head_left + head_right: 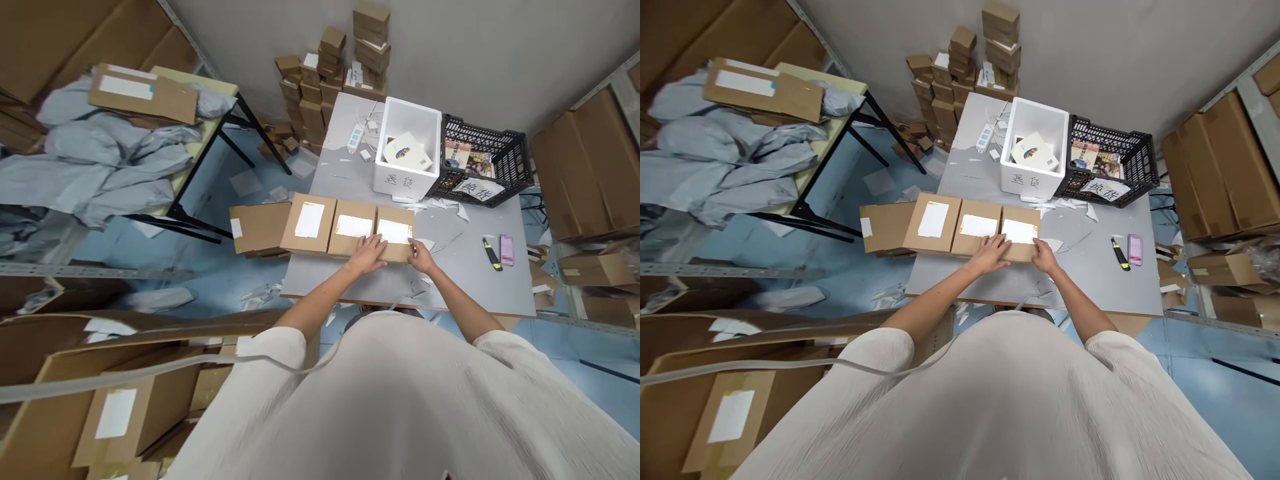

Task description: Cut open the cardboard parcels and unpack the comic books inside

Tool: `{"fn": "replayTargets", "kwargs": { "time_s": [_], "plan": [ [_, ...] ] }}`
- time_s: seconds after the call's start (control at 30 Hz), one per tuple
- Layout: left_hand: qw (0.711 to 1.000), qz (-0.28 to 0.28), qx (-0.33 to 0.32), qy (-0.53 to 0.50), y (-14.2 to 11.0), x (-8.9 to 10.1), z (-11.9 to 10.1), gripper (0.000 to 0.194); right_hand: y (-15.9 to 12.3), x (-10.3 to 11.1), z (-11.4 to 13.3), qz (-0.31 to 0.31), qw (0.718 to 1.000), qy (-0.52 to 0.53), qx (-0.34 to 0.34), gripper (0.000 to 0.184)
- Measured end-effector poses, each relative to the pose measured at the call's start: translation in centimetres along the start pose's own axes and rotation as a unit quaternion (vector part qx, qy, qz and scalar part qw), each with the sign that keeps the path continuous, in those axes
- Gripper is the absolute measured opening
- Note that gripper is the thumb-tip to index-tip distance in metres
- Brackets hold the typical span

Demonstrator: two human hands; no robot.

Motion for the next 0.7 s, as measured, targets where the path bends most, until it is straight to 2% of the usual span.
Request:
{"fn": "replayTargets", "kwargs": {
  "time_s": [0.1, 0.23, 0.43, 0.57, 0.7],
  "plan": [
    [1.000, 0.006, 0.011, 0.004, 1.4, -0.4, -0.7, 0.084, -0.2, 0.1, 0.3, -0.018, 1.000, 0.016, -0.016, 0.085],
    [1.000, 0.018, 0.015, 0.015, 2.5, -1.1, -0.4, 0.090, -0.3, -0.1, 0.2, -0.020, 0.997, 0.063, -0.037, 0.084],
    [0.999, -0.006, 0.017, -0.046, 3.9, -3.3, -0.7, 0.095, -0.2, 0.0, -2.0, -0.022, 0.991, 0.122, -0.058, 0.088],
    [0.994, -0.028, -0.011, -0.102, 5.6, -5.1, -3.2, 0.095, -1.1, 2.4, -5.1, -0.030, 0.990, 0.133, -0.033, 0.092],
    [0.991, -0.047, -0.016, -0.124, 7.9, -7.1, -7.5, 0.092, -2.4, 7.0, -8.9, -0.040, 0.990, 0.137, -0.016, 0.092]
  ]
}}
Point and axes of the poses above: each hand's wrist, its own y-axis towards the middle knuckle, its own x-axis out of the back of the hand, z = x × y, the point moved 4 cm from there along y, towards the middle knuckle, and after that the axes turned 3 degrees about x, right-handed, at the moved point
